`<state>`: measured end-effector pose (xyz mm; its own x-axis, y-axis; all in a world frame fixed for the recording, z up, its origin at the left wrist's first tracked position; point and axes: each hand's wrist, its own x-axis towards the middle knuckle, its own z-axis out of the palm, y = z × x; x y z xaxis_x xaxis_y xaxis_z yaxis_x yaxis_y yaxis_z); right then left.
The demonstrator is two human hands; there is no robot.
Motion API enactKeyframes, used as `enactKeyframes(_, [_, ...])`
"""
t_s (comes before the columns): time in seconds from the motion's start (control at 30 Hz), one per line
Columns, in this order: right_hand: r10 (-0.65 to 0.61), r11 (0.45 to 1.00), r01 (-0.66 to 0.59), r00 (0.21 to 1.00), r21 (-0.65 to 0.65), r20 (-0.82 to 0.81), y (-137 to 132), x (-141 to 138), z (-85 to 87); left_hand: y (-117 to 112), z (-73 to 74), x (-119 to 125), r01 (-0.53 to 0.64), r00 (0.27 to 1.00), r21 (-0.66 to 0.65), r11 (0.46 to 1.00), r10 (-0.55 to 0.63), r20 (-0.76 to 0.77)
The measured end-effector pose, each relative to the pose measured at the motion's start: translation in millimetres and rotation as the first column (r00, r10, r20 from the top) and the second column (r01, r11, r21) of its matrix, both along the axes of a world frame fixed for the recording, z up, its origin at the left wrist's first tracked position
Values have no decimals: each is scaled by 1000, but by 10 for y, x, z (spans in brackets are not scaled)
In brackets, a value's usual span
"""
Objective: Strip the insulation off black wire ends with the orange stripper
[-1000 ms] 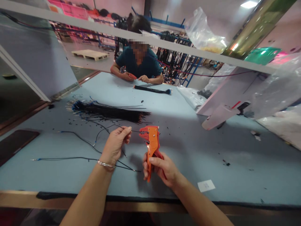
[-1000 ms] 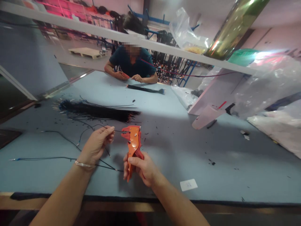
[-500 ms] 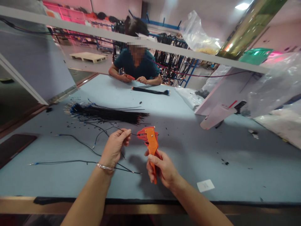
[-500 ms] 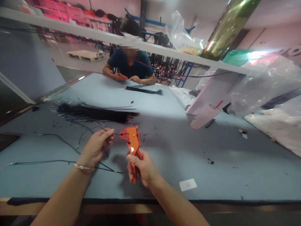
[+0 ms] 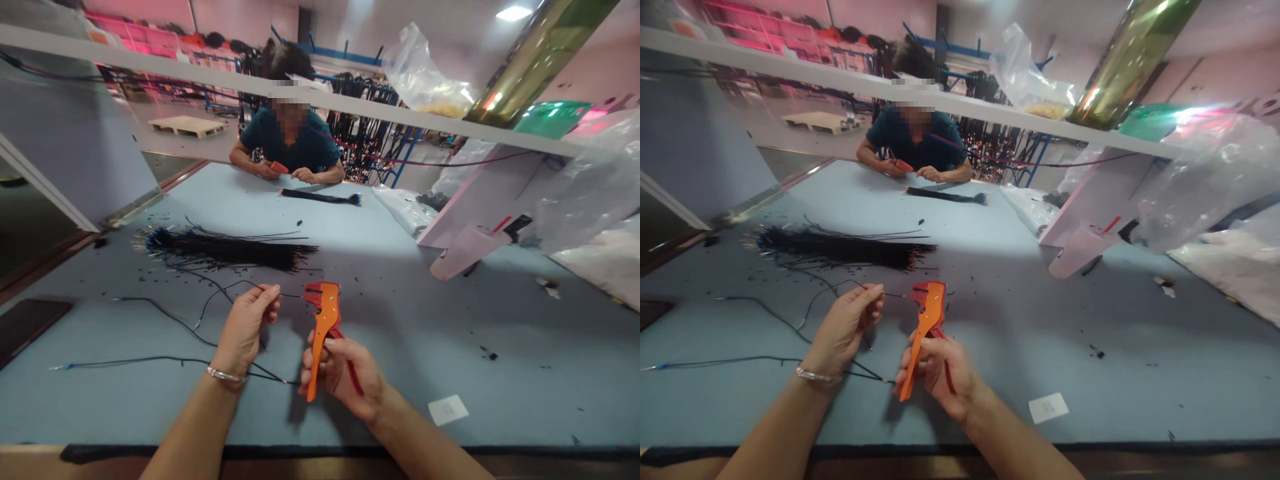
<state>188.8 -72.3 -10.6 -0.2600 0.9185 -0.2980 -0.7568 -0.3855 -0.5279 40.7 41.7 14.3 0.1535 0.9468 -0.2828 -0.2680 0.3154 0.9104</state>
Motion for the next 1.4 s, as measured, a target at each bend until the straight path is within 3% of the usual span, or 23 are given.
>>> enactKeyframes(0.13, [15,999,-20,993,-45,-115,-13,26,-12,-29,27,18,14,1000,-11,1000,-14,-13])
enactKeyframes(0.47, [36,997,-47,984,-61,-175,-48,9,44,-37,77,14,-10,1000,-61,998,10,7])
enactKeyframes(1.4, [1,999,-8,989,-50,-145,10,14,-49,-4,19,14,4,999,-59,998,-2,42])
